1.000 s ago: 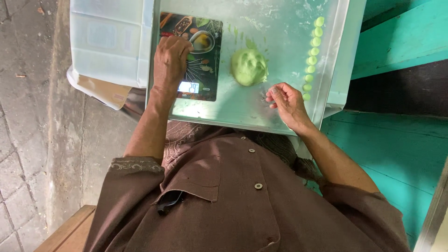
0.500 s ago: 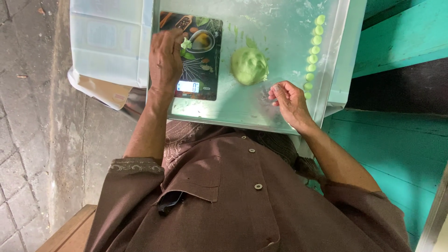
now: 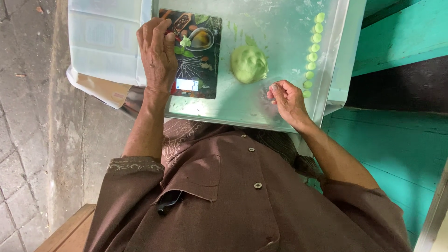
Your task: Pinching, weighing, and rolling small pieces of green dough into uniform balls on a metal tray.
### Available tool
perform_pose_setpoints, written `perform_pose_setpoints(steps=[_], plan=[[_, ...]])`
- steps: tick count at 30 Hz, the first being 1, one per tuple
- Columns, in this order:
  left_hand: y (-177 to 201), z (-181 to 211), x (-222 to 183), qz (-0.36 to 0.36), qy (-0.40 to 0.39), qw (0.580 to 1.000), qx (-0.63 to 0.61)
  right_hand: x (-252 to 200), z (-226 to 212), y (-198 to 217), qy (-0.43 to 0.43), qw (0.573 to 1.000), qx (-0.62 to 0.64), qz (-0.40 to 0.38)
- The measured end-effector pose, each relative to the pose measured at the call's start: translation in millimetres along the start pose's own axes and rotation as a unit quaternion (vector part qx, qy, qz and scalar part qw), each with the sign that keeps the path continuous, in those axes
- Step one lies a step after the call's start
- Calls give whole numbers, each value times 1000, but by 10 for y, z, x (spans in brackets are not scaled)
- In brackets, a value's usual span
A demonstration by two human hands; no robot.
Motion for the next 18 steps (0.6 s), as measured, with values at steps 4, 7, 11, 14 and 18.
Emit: perform_pose_setpoints(steps=[4, 7, 11, 14, 18], plan=[[-2, -11, -8, 0, -3, 1000, -7, 12, 32, -21, 4, 1000, -12, -2], [-14, -37, -21, -3, 7, 1000, -1, 15, 76, -21, -1, 1000, -17, 1], [-47, -60, -49, -17, 5, 1000, -3, 33, 153, -43, 6, 1000, -23, -3], [-56, -44, -43, -21, 9, 1000, -5, 40, 175, -45, -1, 1000, -25, -3], [-77, -48, -37, -31, 18, 999, -5, 29, 127, -36, -3, 999, -31, -7]])
Point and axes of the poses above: each hand's wrist, its own x-axis towards the middle knuckle, its own y-axis out of the back of the hand, z = x × y, the point moved 8 cm from there along x, towards the middle knuckle, and after that the axes turned 2 degrees about y, right-handed, at the moved point
